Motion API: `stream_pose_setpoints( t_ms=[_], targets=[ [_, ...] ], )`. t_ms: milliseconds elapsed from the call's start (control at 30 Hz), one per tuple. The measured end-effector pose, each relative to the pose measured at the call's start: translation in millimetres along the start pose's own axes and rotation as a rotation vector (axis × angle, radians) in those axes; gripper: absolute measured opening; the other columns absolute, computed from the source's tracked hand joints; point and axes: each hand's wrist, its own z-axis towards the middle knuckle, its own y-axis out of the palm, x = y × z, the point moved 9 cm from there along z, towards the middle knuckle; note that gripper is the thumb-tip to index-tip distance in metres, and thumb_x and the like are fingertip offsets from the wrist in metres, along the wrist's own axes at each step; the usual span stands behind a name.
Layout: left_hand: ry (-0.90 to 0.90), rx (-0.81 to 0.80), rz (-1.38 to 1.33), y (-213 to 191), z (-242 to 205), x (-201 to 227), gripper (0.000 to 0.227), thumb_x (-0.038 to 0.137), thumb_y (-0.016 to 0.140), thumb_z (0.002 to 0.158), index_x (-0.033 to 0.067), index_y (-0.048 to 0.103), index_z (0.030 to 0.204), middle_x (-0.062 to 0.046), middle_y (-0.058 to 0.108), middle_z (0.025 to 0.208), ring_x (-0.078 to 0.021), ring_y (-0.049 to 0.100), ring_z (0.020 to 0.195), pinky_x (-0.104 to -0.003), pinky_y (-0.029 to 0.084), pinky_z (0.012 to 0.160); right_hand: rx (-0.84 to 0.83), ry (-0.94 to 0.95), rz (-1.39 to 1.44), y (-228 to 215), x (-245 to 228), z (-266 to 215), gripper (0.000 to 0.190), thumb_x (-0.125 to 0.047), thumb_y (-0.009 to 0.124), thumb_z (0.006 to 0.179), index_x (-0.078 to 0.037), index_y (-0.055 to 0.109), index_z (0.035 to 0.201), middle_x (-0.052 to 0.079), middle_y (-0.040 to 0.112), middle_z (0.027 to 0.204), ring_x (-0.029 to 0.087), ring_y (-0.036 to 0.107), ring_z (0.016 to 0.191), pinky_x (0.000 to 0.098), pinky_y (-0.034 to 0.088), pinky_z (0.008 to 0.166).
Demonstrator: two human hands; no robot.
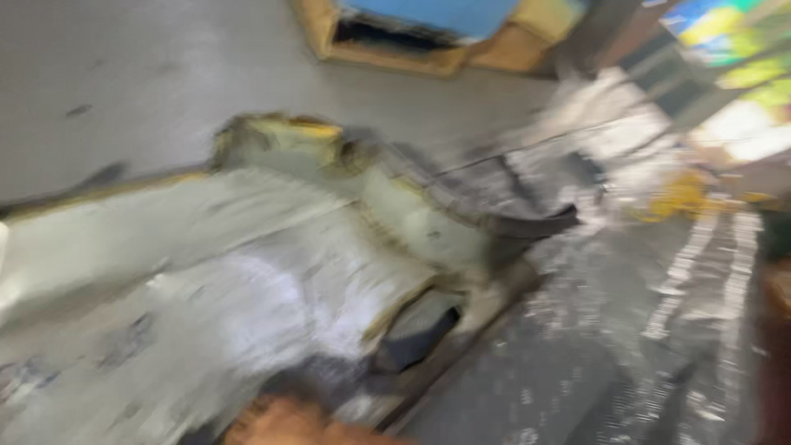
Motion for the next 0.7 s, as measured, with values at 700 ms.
stream_pose_setpoints(
  t_ms=[700],
  targets=[
    [-0.15, 0.001, -0.182, -102.6, -54.7, 6.2, 0.017, 0.013, 0.064, 0.09, 0.0131, 0.067, 0.107, -0.006, 0.061, 0.108, -0.0282, 0.057, 0.105, -0.044, 0.046, 0.089, -0.025, -0.078, 0.031, 66.7, -43.9, 35.0, 0.041, -0.012, 0.07, 0.085, -0.005, 0.065, 0.125, 0.009, 0.06, 0.115, 0.03, 0.055, 0.107, 0.0478, 0.046, 0.091]
  ],
)
